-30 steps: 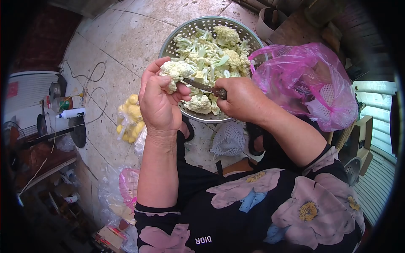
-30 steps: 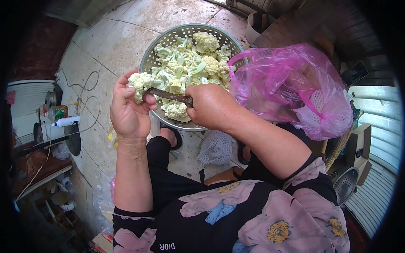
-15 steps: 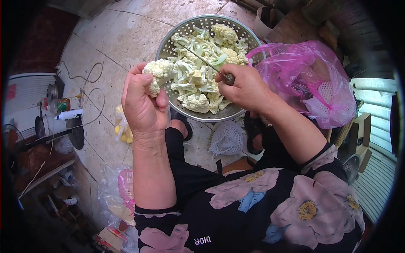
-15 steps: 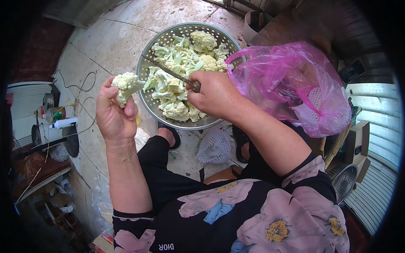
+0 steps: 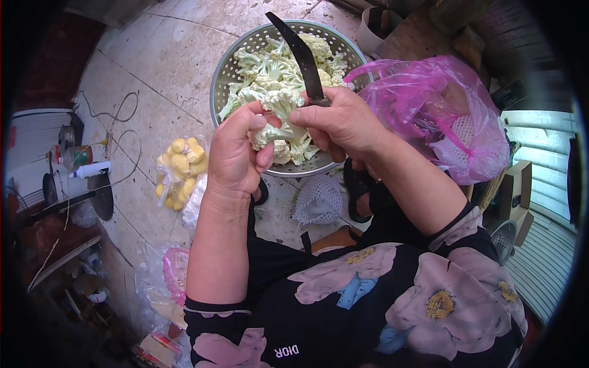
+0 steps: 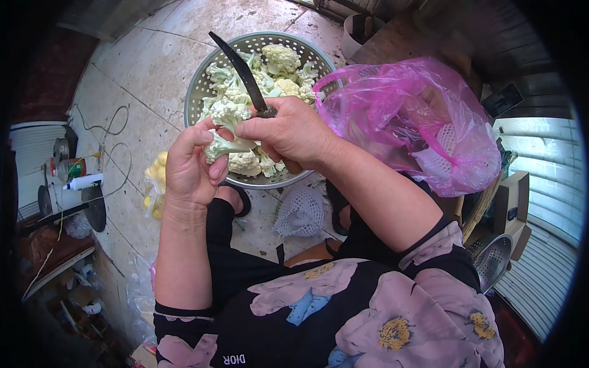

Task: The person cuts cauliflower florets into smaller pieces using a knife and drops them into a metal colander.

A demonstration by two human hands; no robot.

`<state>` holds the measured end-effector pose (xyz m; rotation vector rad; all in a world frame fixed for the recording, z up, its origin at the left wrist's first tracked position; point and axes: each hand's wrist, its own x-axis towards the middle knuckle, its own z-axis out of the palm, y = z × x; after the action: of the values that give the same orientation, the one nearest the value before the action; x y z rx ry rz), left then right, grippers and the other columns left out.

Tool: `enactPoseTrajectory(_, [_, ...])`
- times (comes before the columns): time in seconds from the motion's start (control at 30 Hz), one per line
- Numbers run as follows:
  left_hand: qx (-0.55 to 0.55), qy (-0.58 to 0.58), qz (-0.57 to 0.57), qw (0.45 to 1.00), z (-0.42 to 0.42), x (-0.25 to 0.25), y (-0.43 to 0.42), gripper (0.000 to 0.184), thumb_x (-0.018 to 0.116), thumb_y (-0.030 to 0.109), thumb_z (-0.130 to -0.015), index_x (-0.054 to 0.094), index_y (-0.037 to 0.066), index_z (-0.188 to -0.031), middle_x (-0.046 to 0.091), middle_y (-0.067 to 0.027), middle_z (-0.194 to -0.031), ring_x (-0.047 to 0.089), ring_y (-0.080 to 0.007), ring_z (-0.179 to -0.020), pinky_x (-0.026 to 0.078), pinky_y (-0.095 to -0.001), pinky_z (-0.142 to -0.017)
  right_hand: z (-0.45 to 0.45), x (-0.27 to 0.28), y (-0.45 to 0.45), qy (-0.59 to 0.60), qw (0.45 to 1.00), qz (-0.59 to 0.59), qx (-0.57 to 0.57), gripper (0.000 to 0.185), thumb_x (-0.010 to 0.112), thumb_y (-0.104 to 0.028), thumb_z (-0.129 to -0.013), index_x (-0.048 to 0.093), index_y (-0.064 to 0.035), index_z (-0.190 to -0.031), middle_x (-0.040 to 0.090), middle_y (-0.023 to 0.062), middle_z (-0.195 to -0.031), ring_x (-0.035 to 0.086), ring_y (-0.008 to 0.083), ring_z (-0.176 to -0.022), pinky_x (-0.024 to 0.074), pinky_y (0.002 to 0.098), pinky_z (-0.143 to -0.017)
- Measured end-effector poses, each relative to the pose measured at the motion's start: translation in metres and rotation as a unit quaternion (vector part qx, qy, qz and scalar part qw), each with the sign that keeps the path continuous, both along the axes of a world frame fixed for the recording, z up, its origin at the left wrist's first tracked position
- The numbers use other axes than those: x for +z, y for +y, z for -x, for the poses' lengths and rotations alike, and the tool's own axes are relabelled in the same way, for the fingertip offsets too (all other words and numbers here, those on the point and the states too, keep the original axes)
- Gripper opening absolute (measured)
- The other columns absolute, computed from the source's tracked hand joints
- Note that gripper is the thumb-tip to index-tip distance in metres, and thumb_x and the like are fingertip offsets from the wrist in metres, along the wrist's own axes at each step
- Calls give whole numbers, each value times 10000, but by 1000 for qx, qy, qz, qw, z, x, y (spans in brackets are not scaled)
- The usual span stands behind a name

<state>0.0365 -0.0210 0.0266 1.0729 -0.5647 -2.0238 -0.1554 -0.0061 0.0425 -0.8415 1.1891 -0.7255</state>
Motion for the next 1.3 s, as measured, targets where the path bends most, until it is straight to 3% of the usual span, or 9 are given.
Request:
enactPoseTrajectory(0.17, [-3,-75,26,997,11,3,1,314,703,184,-816,577,14,-1048,605,-49,-810,464,-74,-456,319,-186,-371,3,1,-1,-7,999,-25,31,258,691,-313,-828,582,-93,-910,503,-8,-516,410,67,-341,247,224,-294])
enactPoseTrajectory(0.5, [77,-104,20,991,8,7,2,282,693,173,-833,577,2,-1024,612,-55,-804,491,-86,-461,341,-203,-375,-4,-6,-1,5,1000,4,-5,272,676,-295,-855,616,-89,-1023,503,-16,-529,400,53,-365,264,214,-331])
enactPoseTrajectory(0.57, [84,-106,44,990,-1,7,-4,187,656,180,-855,607,14,-927,621,-76,-775,510,-120,-487,376,-240,-395,-4,-5,0,32,998,50,-21,266,697,-254,-842,662,-26,-973,581,26,-589,490,68,-444,376,236,-407])
enactPoseTrajectory(0.6, [86,-108,45,989,-3,8,-5,187,656,180,-855,607,14,-927,621,-76,-775,510,-120,-487,376,-240,-395,-3,-9,1,30,998,52,-19,266,697,-254,-842,662,-26,-973,581,26,-589,490,68,-444,376,236,-407])
enactPoseTrajectory(0.67, [153,-134,70,977,-7,10,-9,226,667,158,-847,580,8,-991,628,-55,-798,519,-91,-472,373,-215,-394,-3,-24,4,163,969,182,30,204,676,-223,-860,667,-47,-964,577,7,-610,537,73,-512,397,237,-461])
enactPoseTrajectory(0.7, [174,-124,83,973,-11,8,-11,220,662,143,-850,576,6,-1000,631,-54,-804,519,-88,-476,376,-220,-396,-5,-28,6,206,943,254,53,171,687,-178,-831,666,-24,-901,625,50,-677,609,125,-632,467,279,-583])
enactPoseTrajectory(0.73, [176,-126,84,973,-13,9,-12,220,662,143,-850,576,6,-1000,631,-54,-804,519,-88,-476,376,-220,-396,-6,-32,9,204,943,256,54,171,687,-178,-831,666,-24,-901,625,50,-677,609,125,-632,467,279,-583])
enactPoseTrajectory(0.83, [205,-129,108,964,-16,12,-14,238,662,124,-848,564,2,-1028,635,-57,-823,522,-80,-484,385,-210,-403,-11,-38,16,279,902,305,122,152,672,-170,-798,653,-34,-862,650,153,-758,656,279,-706,499,356,-645])
enactPoseTrajectory(1.3, [209,-141,147,956,-15,13,-11,271,659,91,-832,541,-11,-1055,630,-55,-840,521,-71,-501,406,-194,-424,-16,-39,17,316,901,266,132,180,648,-212,-805,653,-41,-861,638,179,-751,644,335,-725,496,399,-653])
